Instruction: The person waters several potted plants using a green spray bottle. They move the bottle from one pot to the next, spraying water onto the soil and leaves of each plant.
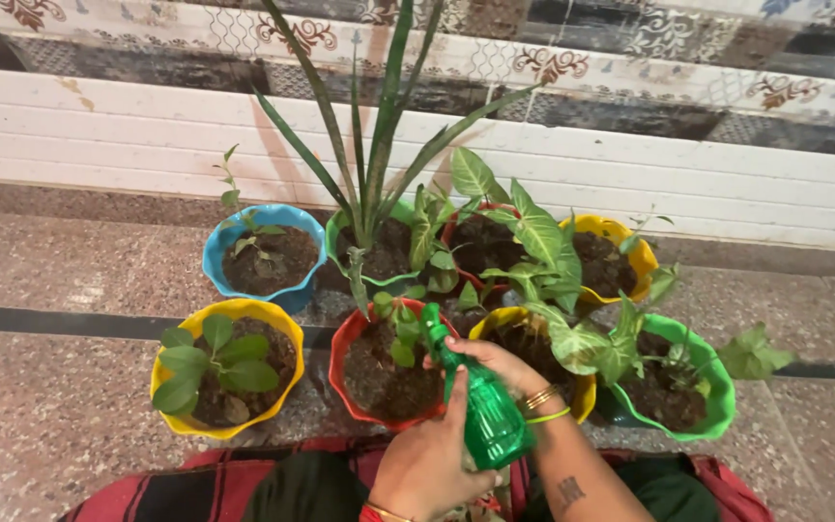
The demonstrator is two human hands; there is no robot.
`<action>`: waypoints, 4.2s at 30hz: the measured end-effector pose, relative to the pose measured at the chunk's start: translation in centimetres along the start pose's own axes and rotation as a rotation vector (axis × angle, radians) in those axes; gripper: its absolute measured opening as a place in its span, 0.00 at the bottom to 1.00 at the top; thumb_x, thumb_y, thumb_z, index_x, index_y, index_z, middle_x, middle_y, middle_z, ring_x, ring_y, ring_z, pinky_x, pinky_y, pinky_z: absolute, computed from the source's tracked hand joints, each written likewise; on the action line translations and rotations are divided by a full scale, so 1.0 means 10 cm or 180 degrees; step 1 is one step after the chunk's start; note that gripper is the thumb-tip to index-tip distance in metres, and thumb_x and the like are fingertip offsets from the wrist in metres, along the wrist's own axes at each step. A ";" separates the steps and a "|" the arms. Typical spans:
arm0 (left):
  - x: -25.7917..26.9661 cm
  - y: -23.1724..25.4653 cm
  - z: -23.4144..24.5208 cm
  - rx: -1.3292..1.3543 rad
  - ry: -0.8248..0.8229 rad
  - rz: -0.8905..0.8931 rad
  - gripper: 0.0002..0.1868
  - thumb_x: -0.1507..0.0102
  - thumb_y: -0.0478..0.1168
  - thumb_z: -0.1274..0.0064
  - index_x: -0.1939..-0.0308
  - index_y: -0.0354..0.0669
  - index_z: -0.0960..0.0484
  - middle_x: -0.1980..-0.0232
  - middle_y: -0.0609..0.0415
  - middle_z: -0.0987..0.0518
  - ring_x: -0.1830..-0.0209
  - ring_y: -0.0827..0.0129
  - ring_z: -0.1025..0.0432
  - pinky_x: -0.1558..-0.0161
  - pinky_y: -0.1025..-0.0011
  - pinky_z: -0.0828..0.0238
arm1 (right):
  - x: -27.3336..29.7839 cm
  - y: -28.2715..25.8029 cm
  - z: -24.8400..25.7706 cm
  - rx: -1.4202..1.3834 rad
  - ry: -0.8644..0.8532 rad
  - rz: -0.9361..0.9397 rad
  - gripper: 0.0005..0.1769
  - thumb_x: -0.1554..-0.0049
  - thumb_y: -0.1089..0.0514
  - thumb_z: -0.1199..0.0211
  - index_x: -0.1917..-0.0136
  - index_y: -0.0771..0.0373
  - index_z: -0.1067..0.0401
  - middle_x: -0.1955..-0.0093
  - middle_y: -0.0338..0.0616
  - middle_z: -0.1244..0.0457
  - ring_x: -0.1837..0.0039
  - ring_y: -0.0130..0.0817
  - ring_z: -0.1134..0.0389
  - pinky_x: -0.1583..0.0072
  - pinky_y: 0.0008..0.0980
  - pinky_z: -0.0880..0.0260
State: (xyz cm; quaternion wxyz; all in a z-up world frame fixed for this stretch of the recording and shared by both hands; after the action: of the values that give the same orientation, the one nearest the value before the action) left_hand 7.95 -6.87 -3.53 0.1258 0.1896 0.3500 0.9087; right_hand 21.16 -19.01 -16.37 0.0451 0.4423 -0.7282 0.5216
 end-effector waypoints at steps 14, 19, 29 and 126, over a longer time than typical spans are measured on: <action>0.23 -0.14 -0.04 0.0353 -0.0337 -0.0299 0.66 0.55 0.40 0.33 0.19 0.66 0.57 0.52 0.41 0.18 0.53 0.49 0.22 0.52 0.59 0.25 | 0.73 0.29 -0.08 -0.0827 0.0931 0.0936 0.12 0.42 0.51 0.34 0.51 0.61 0.25 0.60 0.37 0.33 0.60 0.27 0.31 0.57 0.30 0.28; 0.19 -0.11 -0.15 0.0364 -0.0476 -0.0143 0.63 0.55 0.37 0.36 0.19 0.69 0.54 0.53 0.43 0.17 0.55 0.51 0.20 0.53 0.61 0.24 | 0.83 0.51 0.11 -0.1011 0.1252 0.1042 0.12 0.42 0.50 0.32 0.54 0.61 0.25 0.62 0.39 0.34 0.62 0.29 0.32 0.58 0.31 0.28; 0.32 0.03 -0.15 0.0235 -0.0628 -0.0591 0.62 0.51 0.41 0.35 0.19 0.64 0.57 0.47 0.40 0.19 0.47 0.48 0.23 0.46 0.60 0.28 | 1.19 0.30 -0.12 -0.0594 0.1153 0.1190 0.16 0.42 0.49 0.34 0.50 0.63 0.25 0.58 0.37 0.33 0.57 0.26 0.32 0.54 0.27 0.30; 0.55 -0.17 0.46 0.1057 0.0303 -0.1377 0.58 0.53 0.41 0.27 0.23 0.49 0.43 0.18 0.39 0.49 0.21 0.45 0.41 0.30 0.58 0.39 | 0.59 0.21 -0.65 -0.0827 0.0433 0.0751 0.25 0.42 0.42 0.37 0.46 0.65 0.24 0.51 0.43 0.30 0.50 0.33 0.29 0.45 0.36 0.26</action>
State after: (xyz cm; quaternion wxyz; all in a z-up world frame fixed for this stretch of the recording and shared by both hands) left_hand 5.20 -0.99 -0.11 0.2675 0.0856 0.5321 0.7988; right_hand 13.58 -17.23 -11.84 0.0895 0.3080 -0.8315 0.4536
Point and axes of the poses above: each hand's wrist, its own x-axis away from the middle knuckle, its own z-axis out of the back of the hand, y = z × x, the point moved 6 cm from there along -x, towards the middle knuckle
